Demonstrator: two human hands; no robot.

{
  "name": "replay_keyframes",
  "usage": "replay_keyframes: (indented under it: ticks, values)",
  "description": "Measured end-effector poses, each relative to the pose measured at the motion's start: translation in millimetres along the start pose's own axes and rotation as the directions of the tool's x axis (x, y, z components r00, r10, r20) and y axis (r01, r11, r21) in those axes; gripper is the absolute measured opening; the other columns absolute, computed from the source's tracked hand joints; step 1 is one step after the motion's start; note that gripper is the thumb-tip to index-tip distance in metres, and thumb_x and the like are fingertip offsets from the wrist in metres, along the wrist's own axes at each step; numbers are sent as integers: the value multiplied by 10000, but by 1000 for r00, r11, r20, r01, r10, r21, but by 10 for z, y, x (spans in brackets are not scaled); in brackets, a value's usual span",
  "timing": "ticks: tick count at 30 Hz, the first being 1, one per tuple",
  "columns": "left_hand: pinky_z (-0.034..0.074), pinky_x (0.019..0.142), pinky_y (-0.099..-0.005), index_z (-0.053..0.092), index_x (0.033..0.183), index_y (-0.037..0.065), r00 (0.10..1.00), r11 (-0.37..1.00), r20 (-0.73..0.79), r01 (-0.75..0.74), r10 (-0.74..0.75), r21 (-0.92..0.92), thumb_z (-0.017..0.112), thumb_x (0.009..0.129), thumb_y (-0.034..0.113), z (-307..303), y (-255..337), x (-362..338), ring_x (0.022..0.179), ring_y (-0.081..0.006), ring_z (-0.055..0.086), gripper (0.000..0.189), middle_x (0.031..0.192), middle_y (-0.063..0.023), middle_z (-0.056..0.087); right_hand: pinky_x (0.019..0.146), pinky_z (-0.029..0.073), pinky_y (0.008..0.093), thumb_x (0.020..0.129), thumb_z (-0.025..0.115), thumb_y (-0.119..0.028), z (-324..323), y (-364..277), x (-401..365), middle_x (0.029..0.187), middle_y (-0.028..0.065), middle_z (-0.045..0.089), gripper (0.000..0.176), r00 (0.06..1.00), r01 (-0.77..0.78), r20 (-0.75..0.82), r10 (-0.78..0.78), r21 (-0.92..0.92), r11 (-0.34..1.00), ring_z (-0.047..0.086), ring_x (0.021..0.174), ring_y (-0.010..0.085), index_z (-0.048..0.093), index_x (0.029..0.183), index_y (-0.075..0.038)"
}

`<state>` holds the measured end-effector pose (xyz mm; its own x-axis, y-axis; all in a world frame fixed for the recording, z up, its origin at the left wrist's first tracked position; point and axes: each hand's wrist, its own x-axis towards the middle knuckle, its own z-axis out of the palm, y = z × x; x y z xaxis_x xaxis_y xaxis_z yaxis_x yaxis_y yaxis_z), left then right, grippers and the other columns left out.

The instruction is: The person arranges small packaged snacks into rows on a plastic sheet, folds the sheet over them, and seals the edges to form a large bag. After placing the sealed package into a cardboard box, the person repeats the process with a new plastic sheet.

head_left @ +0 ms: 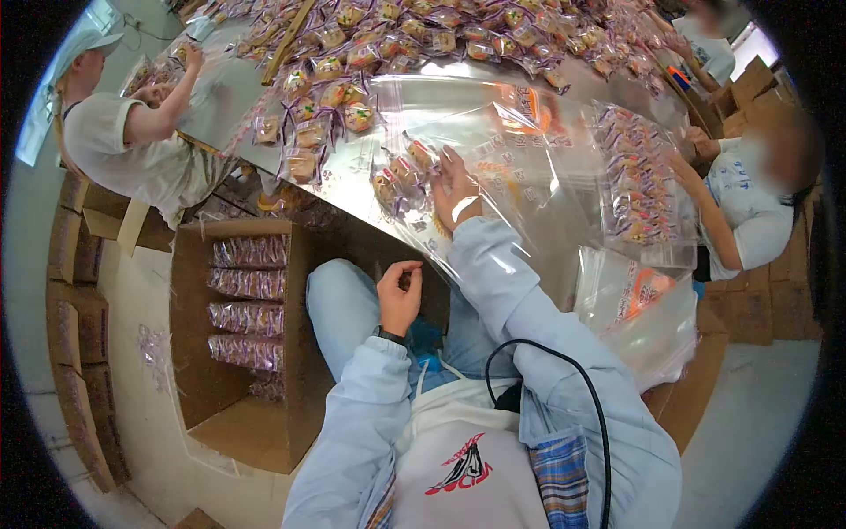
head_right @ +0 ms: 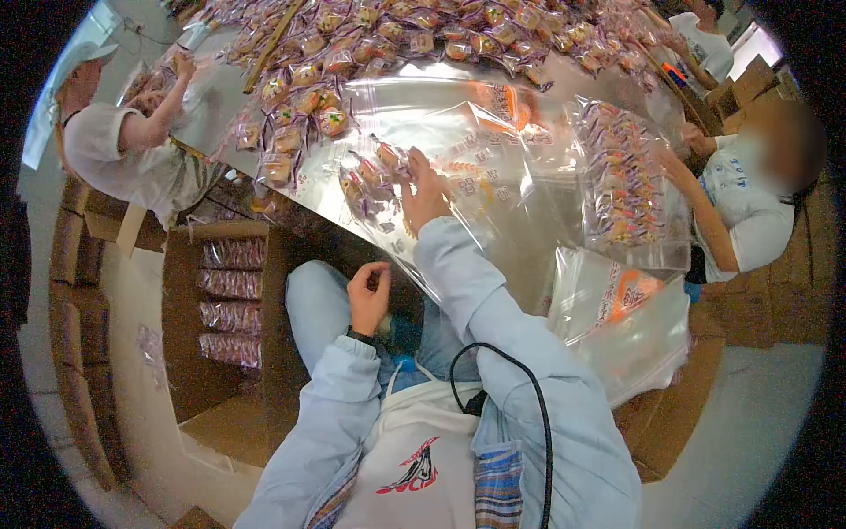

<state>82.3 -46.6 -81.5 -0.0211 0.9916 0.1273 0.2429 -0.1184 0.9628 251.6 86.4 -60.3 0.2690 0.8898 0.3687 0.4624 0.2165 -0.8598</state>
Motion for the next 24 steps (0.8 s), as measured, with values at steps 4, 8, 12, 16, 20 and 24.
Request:
replay_keyframes:
  ticks: [4,8,12,16,20,24]
  values:
    - [465,637,-245,742,1045,9,998,998,0,60,-60,-33,693,957,64,-14,-20,6,708,-70,568,115,876,-34,695,1054,493,454,949,673,-147,-67,-74,-45,1415,241,583,640,1000,-14,3,15,-236,972,604,1267,380,414,1525,-38]
    - [460,639,-233,742,1042,25,998,999,-57,24,-26,-35,689,963,62,-101,-40,-12,732,-61,569,102,888,-19,693,1027,495,477,926,698,-177,-338,147,-219,1388,224,602,622,993,106,-31,-118,-263,959,625,1195,390,473,1494,-55]
    - [456,653,-226,733,1067,35,989,989,-112,81,-95,-126,682,986,86,-191,-65,-22,746,-57,560,109,901,6,683,1000,496,485,925,689,-189,-1109,-297,-494,1364,218,616,547,948,-238,160,274,-211,948,617,1163,385,549,1437,-61]
    - [462,689,-226,727,1076,29,980,971,-106,145,-167,-190,682,996,105,-161,-80,0,780,-63,579,119,915,1,688,1024,482,447,934,718,-248,-1127,-177,-589,1254,186,674,483,986,-92,117,121,-228,969,622,1166,360,601,1370,-75]
    - [469,701,-253,723,1071,29,975,994,-218,11,-35,-109,682,994,105,-187,-20,190,815,-95,590,117,942,-24,697,972,494,454,939,711,-279,-781,-257,-251,1079,164,715,465,987,-93,113,117,-200,975,647,1043,352,623,1344,-67]
    - [486,744,-309,700,1113,23,926,980,-332,-144,181,134,710,946,98,-446,280,646,853,-170,613,183,1010,-77,672,916,505,472,964,662,-300,-527,-127,8,1025,166,714,403,992,110,96,-78,-383,917,658,975,357,660,1288,-60]
